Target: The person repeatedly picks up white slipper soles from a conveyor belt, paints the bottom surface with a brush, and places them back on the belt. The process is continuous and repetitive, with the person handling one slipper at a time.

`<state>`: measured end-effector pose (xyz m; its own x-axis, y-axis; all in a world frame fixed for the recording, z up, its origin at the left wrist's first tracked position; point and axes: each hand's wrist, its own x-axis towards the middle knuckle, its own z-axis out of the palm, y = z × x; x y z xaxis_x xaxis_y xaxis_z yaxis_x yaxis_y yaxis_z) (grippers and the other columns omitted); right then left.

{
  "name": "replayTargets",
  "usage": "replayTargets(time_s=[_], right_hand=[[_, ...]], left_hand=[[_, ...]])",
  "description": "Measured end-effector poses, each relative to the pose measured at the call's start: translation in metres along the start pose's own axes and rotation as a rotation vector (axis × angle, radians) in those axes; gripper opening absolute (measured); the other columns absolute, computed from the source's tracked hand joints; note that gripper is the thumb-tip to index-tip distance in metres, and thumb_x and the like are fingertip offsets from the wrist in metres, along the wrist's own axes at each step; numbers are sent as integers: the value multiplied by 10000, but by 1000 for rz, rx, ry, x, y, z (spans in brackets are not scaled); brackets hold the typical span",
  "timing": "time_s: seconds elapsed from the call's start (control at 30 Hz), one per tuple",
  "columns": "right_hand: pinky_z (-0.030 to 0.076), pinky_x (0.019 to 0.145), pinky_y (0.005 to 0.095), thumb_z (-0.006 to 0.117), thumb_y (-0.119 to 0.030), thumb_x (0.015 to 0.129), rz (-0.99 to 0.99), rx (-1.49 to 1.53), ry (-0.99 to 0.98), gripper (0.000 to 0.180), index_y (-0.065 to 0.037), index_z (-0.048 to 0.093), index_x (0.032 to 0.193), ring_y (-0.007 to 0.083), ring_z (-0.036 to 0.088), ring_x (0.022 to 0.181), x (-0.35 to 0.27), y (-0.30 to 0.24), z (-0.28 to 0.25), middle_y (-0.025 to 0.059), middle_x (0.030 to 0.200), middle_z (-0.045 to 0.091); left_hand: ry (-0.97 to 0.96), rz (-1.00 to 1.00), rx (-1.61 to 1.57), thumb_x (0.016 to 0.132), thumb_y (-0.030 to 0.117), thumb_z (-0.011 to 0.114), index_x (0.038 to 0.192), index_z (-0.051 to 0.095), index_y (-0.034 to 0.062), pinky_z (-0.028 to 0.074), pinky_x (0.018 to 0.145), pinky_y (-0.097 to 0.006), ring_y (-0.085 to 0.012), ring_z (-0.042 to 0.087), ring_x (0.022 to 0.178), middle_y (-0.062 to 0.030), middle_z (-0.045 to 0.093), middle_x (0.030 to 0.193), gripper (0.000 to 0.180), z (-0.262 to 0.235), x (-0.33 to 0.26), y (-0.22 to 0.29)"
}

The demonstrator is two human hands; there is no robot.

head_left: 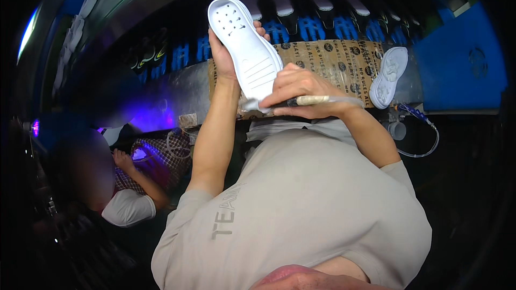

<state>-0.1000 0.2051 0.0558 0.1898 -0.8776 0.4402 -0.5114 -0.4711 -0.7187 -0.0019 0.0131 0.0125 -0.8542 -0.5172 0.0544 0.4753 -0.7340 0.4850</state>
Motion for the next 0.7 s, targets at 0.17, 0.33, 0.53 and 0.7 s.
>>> replayTargets(time_s=[0.17, 0.33, 0.53, 0.7], right_hand=[[447, 826, 364, 815, -142, 855, 108, 8, 124, 275, -84, 801, 1124, 206, 652, 817, -3, -5, -14, 61, 917, 759], [448, 827, 365, 840, -302, 835, 32, 320, -181, 312, -68, 824, 1042, 208, 609, 789, -10, -7, -20, 70, 849, 759], [444, 801, 362, 818, -178, 856, 1, -7, -183, 291, -91, 797, 1133, 192, 598, 776, -6, -11, -23, 26, 845, 704], [468, 752, 335, 809, -138, 856, 55, -204, 12, 264, -107, 794, 1118, 207, 580, 745, -2, -14, -30, 24, 758, 649]], left_hand=[[-166, -5, 38, 1031, 665, 231, 1376, 538, 43, 573, 884, -443, -288, 651, 952, -188, 635, 1103, 774, 12, 8, 22], [-209, -106, 324, 1040, 686, 167, 1386, 544, 26, 640, 820, -408, -254, 718, 922, -182, 675, 1086, 835, 31, 17, 33], [-180, -139, 649, 1103, 536, 286, 1419, 559, 2, 665, 786, -439, -299, 769, 912, -235, 718, 1128, 678, 63, 24, 30], [-137, -450, 1074, 1082, 590, 433, 1377, 656, 17, 541, 967, -365, -265, 676, 1193, -199, 676, 1325, 682, 52, 45, 27]])
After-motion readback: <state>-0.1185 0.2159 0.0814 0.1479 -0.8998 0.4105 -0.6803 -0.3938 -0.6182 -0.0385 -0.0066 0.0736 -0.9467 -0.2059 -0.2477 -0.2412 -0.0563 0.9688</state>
